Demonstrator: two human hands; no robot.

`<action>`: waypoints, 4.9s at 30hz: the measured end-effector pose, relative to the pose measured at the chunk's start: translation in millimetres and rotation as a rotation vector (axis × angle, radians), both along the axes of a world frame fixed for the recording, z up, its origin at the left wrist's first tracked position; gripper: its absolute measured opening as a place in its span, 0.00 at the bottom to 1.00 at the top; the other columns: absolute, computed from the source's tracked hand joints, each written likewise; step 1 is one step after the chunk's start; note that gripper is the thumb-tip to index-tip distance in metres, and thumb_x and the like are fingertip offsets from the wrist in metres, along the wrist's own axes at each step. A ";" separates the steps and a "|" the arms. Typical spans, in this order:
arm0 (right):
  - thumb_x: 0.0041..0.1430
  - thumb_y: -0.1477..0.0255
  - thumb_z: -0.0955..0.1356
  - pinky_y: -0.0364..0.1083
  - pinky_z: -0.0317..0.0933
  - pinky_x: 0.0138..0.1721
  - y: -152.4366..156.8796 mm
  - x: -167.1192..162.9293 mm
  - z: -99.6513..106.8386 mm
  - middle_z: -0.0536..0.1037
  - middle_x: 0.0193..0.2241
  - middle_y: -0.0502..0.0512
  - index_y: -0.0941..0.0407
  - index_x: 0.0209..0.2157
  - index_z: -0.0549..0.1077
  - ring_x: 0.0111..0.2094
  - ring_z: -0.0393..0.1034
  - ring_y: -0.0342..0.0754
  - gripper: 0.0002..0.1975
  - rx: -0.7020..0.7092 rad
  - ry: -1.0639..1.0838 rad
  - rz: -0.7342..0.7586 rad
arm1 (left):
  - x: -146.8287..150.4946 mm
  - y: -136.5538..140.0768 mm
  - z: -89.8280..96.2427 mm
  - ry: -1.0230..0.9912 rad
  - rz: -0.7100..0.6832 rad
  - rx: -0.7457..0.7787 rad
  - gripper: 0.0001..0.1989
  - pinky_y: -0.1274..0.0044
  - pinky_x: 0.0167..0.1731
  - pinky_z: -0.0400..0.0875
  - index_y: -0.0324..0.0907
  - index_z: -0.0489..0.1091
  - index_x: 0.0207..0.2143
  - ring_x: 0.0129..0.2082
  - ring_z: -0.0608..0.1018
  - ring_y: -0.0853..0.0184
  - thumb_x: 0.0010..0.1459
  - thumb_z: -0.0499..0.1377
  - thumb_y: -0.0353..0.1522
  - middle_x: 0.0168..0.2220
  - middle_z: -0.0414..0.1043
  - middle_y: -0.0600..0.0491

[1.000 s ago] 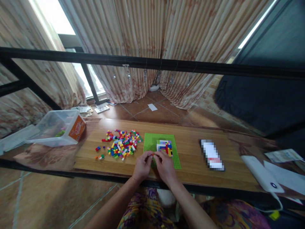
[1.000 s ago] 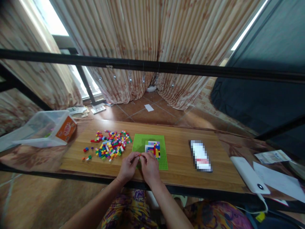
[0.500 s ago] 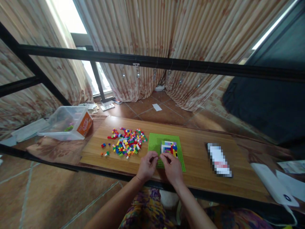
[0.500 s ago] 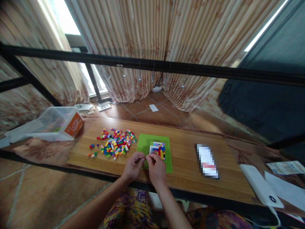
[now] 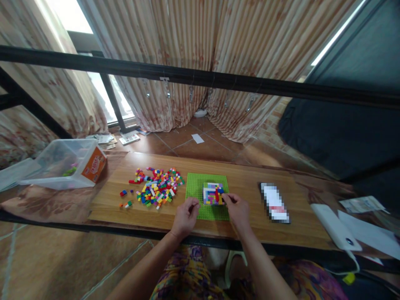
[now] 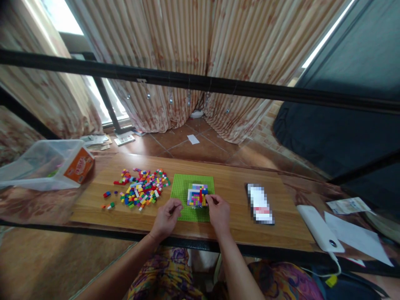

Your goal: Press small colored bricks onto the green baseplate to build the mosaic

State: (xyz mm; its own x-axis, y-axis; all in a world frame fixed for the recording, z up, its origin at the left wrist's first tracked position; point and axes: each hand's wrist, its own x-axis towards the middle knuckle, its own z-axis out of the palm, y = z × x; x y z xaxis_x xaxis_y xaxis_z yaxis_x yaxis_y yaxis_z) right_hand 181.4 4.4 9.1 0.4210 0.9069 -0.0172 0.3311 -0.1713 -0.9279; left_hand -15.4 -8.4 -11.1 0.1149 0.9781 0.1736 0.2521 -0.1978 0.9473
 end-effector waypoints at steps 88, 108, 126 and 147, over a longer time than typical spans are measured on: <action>0.55 0.49 0.65 0.46 0.63 0.28 -20.5 15.3 -25.8 0.78 0.27 0.58 0.59 0.31 0.77 0.26 0.69 0.48 0.26 0.065 0.081 -0.010 | -91.3 -3.9 7.1 0.836 0.421 0.307 0.09 0.70 0.41 0.70 0.42 0.75 0.40 0.40 0.75 0.61 0.58 0.57 0.29 0.42 0.71 0.46; 0.55 0.47 0.64 0.45 0.61 0.27 -21.1 16.2 -27.6 0.76 0.23 0.55 0.58 0.30 0.76 0.26 0.68 0.48 0.26 0.065 0.039 0.032 | -93.6 -14.6 3.0 0.875 0.404 0.344 0.07 0.69 0.41 0.67 0.42 0.75 0.35 0.40 0.75 0.61 0.61 0.56 0.31 0.39 0.75 0.48; 0.57 0.56 0.66 0.49 0.64 0.42 -51.9 -18.4 -1.2 0.79 0.37 0.59 0.56 0.37 0.77 0.39 0.72 0.53 0.18 0.087 0.020 0.110 | -40.1 -51.4 37.6 0.370 0.040 0.023 0.08 0.76 0.38 0.69 0.42 0.71 0.37 0.36 0.77 0.65 0.62 0.52 0.31 0.35 0.75 0.50; 0.46 0.62 0.74 0.39 0.52 0.22 -126.6 -43.4 -12.6 0.69 0.17 0.46 0.57 0.26 0.75 0.19 0.58 0.39 0.13 -0.148 0.512 0.382 | -5.3 -76.8 30.3 -0.167 -0.313 -0.616 0.10 0.81 0.25 0.60 0.38 0.70 0.24 0.21 0.67 0.73 0.45 0.65 0.36 0.20 0.69 0.56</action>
